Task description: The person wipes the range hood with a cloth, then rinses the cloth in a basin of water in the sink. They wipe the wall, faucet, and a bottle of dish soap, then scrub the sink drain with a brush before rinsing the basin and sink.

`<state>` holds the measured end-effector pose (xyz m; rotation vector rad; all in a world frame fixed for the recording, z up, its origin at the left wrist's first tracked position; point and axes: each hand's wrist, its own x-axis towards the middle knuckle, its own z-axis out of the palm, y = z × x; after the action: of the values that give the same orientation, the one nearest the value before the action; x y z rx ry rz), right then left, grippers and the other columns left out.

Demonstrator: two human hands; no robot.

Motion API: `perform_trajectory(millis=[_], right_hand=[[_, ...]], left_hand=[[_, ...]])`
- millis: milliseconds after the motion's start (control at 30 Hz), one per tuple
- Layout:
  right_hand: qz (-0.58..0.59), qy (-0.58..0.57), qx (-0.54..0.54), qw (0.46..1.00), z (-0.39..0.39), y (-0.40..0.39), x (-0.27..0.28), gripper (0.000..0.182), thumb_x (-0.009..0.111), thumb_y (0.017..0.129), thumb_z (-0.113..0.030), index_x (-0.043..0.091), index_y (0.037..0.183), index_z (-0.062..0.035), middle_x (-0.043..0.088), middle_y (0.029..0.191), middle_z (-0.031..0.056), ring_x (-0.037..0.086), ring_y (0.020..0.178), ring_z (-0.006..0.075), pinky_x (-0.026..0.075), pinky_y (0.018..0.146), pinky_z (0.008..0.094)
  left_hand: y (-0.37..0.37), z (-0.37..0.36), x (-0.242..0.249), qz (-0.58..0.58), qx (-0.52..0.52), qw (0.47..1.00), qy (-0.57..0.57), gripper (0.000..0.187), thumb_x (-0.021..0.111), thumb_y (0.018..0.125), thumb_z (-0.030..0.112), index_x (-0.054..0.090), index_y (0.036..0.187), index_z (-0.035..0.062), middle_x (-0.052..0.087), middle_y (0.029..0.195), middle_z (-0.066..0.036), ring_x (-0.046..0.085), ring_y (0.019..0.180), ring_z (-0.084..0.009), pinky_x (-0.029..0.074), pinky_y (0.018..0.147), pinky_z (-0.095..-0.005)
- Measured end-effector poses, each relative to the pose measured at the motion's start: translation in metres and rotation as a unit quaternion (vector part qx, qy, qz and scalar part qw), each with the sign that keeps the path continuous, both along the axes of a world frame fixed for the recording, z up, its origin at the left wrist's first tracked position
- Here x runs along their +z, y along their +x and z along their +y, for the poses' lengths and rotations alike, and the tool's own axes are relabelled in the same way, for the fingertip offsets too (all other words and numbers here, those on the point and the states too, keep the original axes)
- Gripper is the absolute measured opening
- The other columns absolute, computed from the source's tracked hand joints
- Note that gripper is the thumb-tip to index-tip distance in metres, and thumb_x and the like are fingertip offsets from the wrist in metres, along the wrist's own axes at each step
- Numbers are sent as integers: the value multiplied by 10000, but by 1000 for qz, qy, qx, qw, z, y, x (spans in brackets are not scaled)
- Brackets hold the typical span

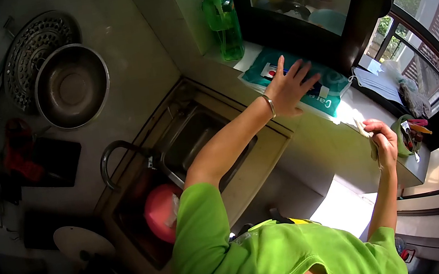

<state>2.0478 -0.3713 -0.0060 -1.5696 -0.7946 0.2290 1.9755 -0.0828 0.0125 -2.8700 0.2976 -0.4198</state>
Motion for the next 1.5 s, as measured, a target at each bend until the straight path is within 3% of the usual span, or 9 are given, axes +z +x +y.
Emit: perform_trajectory(millis=[233,400,567,833,1033,1167,1200,1300,1500], right_hand=[[147,130,-34,980,-15,9,-10,247,387,673,-9,543,856,48,546,964,148,507,917,198,371,858,288],[261,297,64,916,4,-4,13,324,433,738,-84,445,1043,24,519,1008,142,529,918,215,434,820,306],[338,321,154,871,55,-7,40,420,435,751,-112,401,1139,46,486,1099,175,506,991,251,399,876,335],[113,192,216,951,233,31,128,381,440,755,-95,498,1115,15,549,985,120,514,865,143,409,753,218],[-79,105,217,967,393,72,138,400,411,773,-138,493,1141,-1,549,901,60,488,825,103,415,722,226],[-541,-24,343,768,432,119,133,395,399,722,-81,517,1089,8,576,832,86,531,731,98,449,618,243],[-218,-113,289,925,398,79,147,394,386,689,-41,517,1055,25,577,836,95,555,684,120,459,587,245],[-446,-6,184,876,384,62,125,402,373,676,-14,512,1050,35,582,851,74,558,691,119,459,595,239],[-353,43,-67,932,365,-11,103,435,377,675,1,499,1093,-4,471,1170,172,463,1057,315,348,920,338]], left_hand=[[-22,15,20,-53,-33,993,-96,999,750,488,423,266,1303,106,277,1323,-150,263,1226,-293,214,960,-525],[-13,95,35,-507,166,814,-231,986,790,492,353,265,1256,17,349,1229,-194,337,1154,-310,317,936,-384],[24,146,34,-446,255,743,-429,1017,779,505,383,222,1224,-72,363,1203,-224,393,1094,-350,364,877,-386],[24,167,27,-418,257,741,-459,734,785,520,282,356,1066,45,565,964,-159,562,892,-300,453,765,-368],[10,185,19,-380,6,716,-586,667,771,556,212,359,1050,36,562,980,-130,568,874,-253,458,748,-324],[6,159,34,-412,187,728,-516,677,763,534,188,378,1071,43,560,962,-127,553,887,-257,441,770,-325],[12,161,30,-420,204,729,-501,647,754,525,216,405,1045,50,561,935,-126,558,856,-273,448,747,-342],[13,152,41,-378,275,716,-518,629,737,542,276,407,1031,58,552,975,-102,559,879,-226,449,763,-317],[13,151,36,-443,181,692,-541,577,710,605,299,403,1026,49,541,934,-109,562,849,-255,454,725,-324]])
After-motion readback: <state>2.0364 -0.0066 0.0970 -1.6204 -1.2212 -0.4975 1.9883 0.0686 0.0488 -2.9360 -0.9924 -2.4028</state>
